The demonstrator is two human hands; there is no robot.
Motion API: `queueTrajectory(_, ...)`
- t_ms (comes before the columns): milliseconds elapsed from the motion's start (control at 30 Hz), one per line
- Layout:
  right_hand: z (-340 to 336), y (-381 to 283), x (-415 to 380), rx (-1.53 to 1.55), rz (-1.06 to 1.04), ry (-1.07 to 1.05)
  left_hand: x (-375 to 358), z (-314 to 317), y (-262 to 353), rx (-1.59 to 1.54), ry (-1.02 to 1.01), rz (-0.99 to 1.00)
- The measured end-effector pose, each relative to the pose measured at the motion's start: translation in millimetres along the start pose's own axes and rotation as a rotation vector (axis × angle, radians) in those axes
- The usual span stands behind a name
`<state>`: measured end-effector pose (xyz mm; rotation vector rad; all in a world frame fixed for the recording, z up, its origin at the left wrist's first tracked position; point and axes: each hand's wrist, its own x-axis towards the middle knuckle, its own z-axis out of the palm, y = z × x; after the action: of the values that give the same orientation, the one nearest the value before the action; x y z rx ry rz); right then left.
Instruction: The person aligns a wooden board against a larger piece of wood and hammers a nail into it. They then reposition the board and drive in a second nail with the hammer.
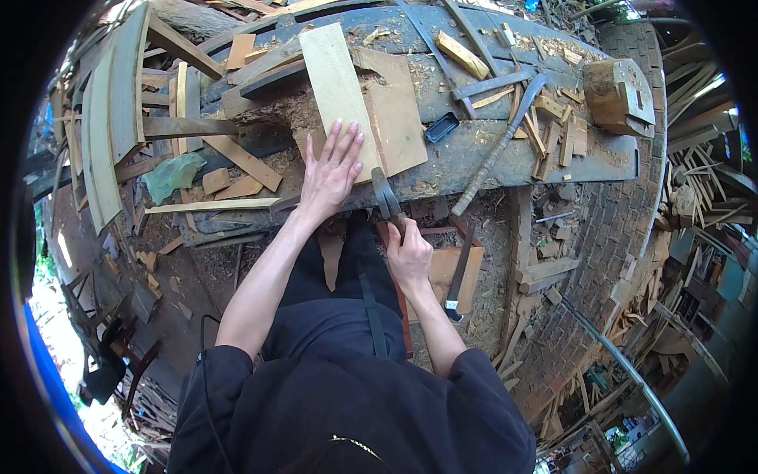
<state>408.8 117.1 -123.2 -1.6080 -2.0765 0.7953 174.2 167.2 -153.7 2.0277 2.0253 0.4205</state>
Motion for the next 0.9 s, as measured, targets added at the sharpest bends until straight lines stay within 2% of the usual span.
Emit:
queueTrajectory(133, -15, -17, -8, 0.068, -0.069, 0.143, 2, 0, -2, 0.002, 0.012, -0.001)
queueTrajectory(200, -20, -20, -10, 0.138, -0.189, 0.248, 0, 1, -1, 0.009, 0.017, 0.005)
queueTrajectory(267, -16, -13, -11, 0.146, -0.209, 0.244, 2, -1, -1, 0.000, 0.010, -0.005)
queueTrajectory(333, -12, -15, -2, -0.077, -0.040, 0.002, 3, 0, -1, 0.003, 0.015, 0.002)
queueTrajectory(467, -18, -21, -7, -0.014, -0.005, 0.062, 2, -1, -1, -0.015, 0.028, 0.003)
queueTrajectory(533, -25, -22, -13, -0.064, -0.044, 0.081, 1, -1, -1, -0.018, 0.025, -0.003)
queueTrajectory(633, -35, -21, -23, 0.090, -0.292, 0.214, -4, -4, 3, -0.033, 0.012, -0.003)
queueTrajectory(667, -32, -19, -22, 0.089, -0.292, 0.214, -4, -4, 2, -0.038, 0.011, -0.002)
queueTrajectory(733, -27, -20, -9, -0.140, -0.163, -0.004, -5, -5, 3, -0.034, 0.007, -0.005)
queueTrajectory(767, -21, -21, -1, -0.280, -0.034, -0.109, -4, -5, 3, -0.025, 0.003, -0.004)
queueTrajectory(867, -18, -13, -5, -0.181, -0.024, -0.024, -4, -3, 1, -0.042, 0.035, 0.006)
queueTrajectory(900, -13, -6, 0, -0.127, -0.107, 0.076, 2, -1, -4, -0.035, 0.048, 0.000)
